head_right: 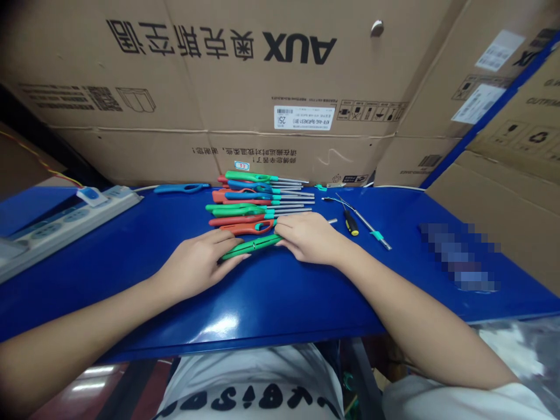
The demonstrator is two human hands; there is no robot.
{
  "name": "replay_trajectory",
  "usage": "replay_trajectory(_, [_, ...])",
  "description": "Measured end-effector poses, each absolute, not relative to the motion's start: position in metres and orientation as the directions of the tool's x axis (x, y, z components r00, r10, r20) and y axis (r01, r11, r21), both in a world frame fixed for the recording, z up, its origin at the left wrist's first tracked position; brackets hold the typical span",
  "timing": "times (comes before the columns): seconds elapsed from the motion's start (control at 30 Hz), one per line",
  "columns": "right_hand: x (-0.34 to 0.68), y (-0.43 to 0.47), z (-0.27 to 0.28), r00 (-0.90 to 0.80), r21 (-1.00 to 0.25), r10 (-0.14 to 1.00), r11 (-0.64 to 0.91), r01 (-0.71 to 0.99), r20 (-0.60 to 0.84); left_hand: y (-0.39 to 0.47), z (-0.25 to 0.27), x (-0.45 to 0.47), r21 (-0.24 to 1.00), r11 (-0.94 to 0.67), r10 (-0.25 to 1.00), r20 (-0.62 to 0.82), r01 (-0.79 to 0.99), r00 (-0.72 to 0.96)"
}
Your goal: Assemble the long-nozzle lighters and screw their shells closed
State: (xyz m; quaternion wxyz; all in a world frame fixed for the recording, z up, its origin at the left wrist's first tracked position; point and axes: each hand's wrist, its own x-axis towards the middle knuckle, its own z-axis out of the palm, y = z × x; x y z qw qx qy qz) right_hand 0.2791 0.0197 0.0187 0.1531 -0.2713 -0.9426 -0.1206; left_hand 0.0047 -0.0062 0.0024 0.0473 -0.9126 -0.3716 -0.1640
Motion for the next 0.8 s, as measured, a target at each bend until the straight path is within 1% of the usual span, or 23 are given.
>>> replay_trajectory(0.1, [0.277, 0.020, 0.017, -0.803, 0.140, 0.462, 0.828, 0.542, 0.377, -0.006, 0.001, 0.005, 0.031, -0.703, 0.676, 0.340, 0.710, 0.654])
replay_trajectory(0.23, [0.271, 0.021, 0.011, -0.788, 0.079, 0.449, 0.847, 0.525, 0.421, -0.003, -0.002, 0.006, 0.057, -0.692, 0.700, 0.298, 0.720, 0.649])
replay_trajectory(0.33, [0.269, 0.023, 0.008, -0.796, 0.033, 0.446, 0.864, 0.502, 0.410, -0.002, -0.004, 0.005, 0.084, -0.689, 0.714, 0.252, 0.720, 0.653])
replay_trajectory(0.4, [0.270, 0.023, 0.007, -0.795, -0.005, 0.469, 0.862, 0.507, 0.385, -0.001, -0.005, 0.004, 0.094, -0.690, 0.715, 0.247, 0.718, 0.654])
replay_trajectory(0.53, [0.272, 0.023, 0.009, -0.784, -0.108, 0.527, 0.845, 0.523, 0.327, -0.002, -0.005, 0.003, 0.106, -0.693, 0.713, 0.246, 0.713, 0.657])
replay_trajectory(0.7, [0.270, 0.023, 0.008, -0.775, -0.280, 0.559, 0.826, 0.490, 0.294, -0.003, -0.004, 0.005, 0.108, -0.682, 0.726, 0.220, 0.723, 0.652])
replay_trajectory(0.8, [0.269, 0.024, 0.005, -0.773, -0.342, 0.570, 0.811, 0.474, 0.280, -0.004, -0.003, 0.007, 0.129, -0.670, 0.740, 0.189, 0.731, 0.645])
